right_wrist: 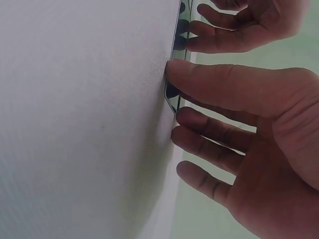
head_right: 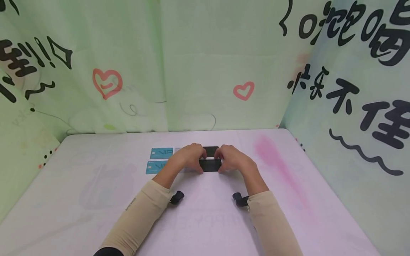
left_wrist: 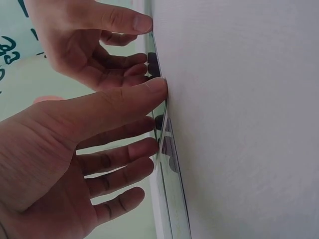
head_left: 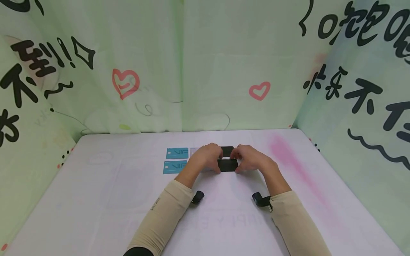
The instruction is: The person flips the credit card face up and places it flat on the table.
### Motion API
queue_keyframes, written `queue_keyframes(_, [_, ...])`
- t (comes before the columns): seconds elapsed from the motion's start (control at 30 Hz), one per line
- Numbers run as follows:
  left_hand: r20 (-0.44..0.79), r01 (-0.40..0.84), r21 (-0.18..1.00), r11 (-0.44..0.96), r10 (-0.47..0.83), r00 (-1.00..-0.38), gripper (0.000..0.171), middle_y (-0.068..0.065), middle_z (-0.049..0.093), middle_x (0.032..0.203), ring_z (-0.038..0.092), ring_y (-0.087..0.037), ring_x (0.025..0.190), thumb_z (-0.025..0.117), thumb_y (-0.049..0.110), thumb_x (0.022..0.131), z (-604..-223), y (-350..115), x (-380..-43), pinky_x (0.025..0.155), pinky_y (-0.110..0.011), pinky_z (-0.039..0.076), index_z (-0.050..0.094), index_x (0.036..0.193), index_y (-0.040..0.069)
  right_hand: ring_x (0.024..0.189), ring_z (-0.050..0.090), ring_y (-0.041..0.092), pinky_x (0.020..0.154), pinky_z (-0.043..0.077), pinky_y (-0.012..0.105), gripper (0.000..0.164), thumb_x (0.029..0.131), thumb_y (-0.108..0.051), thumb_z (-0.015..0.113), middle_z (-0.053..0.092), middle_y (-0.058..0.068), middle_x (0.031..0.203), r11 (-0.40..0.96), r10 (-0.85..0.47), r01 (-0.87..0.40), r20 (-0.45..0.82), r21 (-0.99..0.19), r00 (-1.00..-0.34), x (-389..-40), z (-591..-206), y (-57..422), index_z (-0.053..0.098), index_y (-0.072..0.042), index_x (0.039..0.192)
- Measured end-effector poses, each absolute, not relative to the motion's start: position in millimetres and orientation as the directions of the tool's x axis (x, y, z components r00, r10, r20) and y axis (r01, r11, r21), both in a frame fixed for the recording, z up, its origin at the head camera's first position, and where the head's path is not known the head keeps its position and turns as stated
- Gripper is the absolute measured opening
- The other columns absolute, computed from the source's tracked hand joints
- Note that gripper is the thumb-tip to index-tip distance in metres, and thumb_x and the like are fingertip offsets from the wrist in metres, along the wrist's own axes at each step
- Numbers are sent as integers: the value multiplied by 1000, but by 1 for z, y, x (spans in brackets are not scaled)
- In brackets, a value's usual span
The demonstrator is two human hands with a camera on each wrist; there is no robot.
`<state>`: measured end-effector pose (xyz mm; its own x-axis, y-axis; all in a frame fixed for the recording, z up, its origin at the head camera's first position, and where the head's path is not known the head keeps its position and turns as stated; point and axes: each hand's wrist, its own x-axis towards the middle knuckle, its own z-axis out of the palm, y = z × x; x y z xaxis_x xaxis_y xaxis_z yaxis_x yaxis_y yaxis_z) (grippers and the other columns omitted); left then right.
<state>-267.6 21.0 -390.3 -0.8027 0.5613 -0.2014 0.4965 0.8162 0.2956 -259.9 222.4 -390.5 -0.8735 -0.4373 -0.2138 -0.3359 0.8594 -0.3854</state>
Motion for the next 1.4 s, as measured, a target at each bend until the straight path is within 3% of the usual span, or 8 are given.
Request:
queue_keyframes(0.8, [-226, 462, 305, 833, 534, -815, 42, -2, 66, 111, 61, -18, 93, 90, 29, 80, -394, 23, -274, 89, -34, 54, 73, 115, 11, 97, 56, 25, 92, 49, 43, 43, 75, -10, 88, 62, 12, 104, 863, -429, -318, -237, -393, -872, -265, -393, 224, 69, -5, 113])
queue_keyframes(1.07, [-178, 497, 280, 821, 553, -814, 32, 2, 66, 98, 59, -17, 91, 90, 29, 77, -397, 22, -274, 95, -39, 49, 74, 100, 14, 95, 55, 23, 89, 48, 42, 46, 72, -9, 88, 62, 11, 103, 845, -466, -363, -210, -392, -859, -263, -393, 224, 69, -6, 114])
queue_keyframes(1.4, [-179, 515, 262, 816, 566, -805, 32, 3, 69, 96, 59, -16, 91, 89, 31, 78, -398, 22, -273, 94, -38, 46, 74, 101, 14, 97, 56, 25, 90, 49, 42, 45, 72, -9, 89, 61, 10, 103, 844, -470, -365, -212, -393, -857, -263, -396, 226, 69, -7, 113])
